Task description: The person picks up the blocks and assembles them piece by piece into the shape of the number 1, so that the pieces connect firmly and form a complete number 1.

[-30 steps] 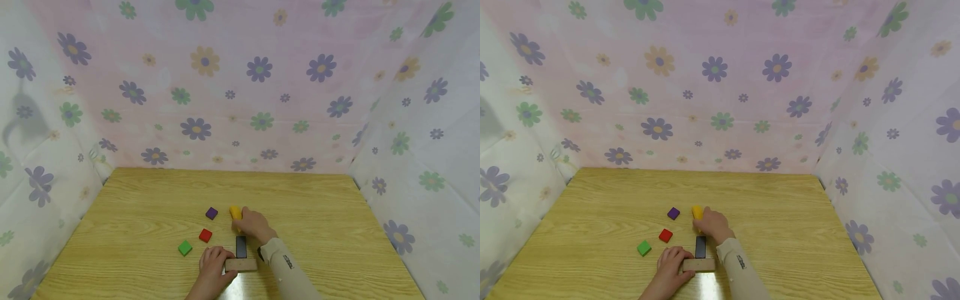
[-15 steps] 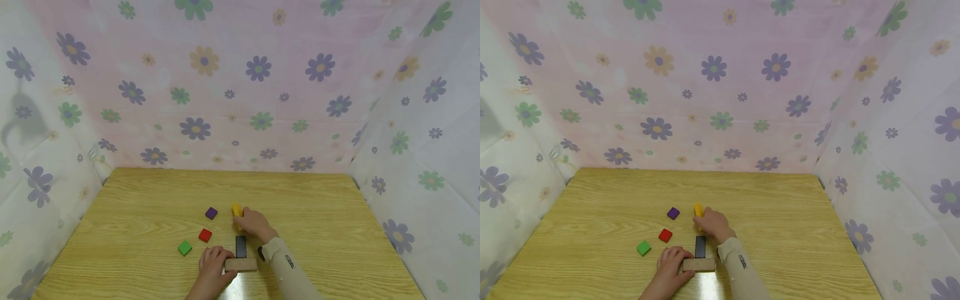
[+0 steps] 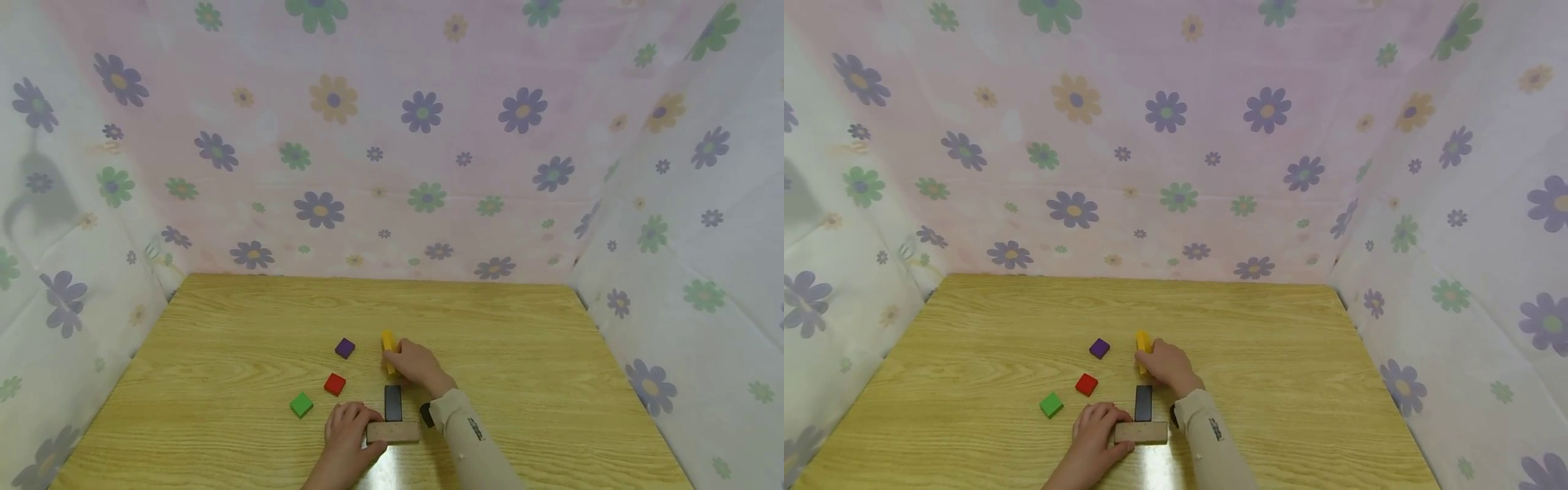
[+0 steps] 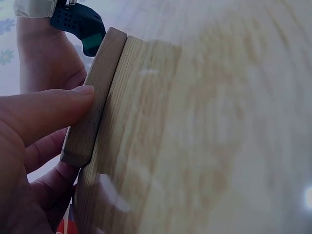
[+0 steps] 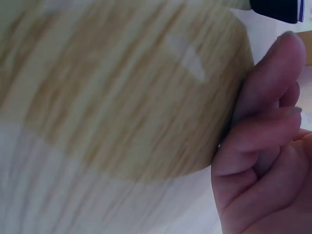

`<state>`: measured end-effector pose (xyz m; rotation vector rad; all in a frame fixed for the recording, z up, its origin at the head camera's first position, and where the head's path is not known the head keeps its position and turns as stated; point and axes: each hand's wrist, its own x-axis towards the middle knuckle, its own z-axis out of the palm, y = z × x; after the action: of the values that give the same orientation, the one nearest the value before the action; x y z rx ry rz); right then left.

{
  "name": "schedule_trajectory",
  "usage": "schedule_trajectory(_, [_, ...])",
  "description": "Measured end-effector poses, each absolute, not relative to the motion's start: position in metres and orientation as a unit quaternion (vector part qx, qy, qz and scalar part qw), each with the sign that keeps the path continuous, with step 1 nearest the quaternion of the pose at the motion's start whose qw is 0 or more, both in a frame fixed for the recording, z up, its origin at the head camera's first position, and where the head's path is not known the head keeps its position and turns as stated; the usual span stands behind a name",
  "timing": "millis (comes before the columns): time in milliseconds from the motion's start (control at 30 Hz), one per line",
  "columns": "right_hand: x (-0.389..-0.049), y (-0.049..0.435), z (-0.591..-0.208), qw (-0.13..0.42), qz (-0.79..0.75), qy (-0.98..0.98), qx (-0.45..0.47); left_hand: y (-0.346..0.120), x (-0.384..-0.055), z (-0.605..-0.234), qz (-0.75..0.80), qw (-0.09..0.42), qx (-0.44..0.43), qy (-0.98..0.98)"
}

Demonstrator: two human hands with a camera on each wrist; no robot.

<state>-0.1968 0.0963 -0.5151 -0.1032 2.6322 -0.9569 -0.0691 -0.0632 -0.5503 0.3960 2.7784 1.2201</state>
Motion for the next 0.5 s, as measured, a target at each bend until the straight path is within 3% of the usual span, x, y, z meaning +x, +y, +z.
schedule_trajectory(500, [-0.1941, 0.0964, -0.5124, 0.168, -0.340, 0.925, -0.038, -0.0637, -0.0700, -0.5512, 0.399, 0.049, 0.129, 0.907])
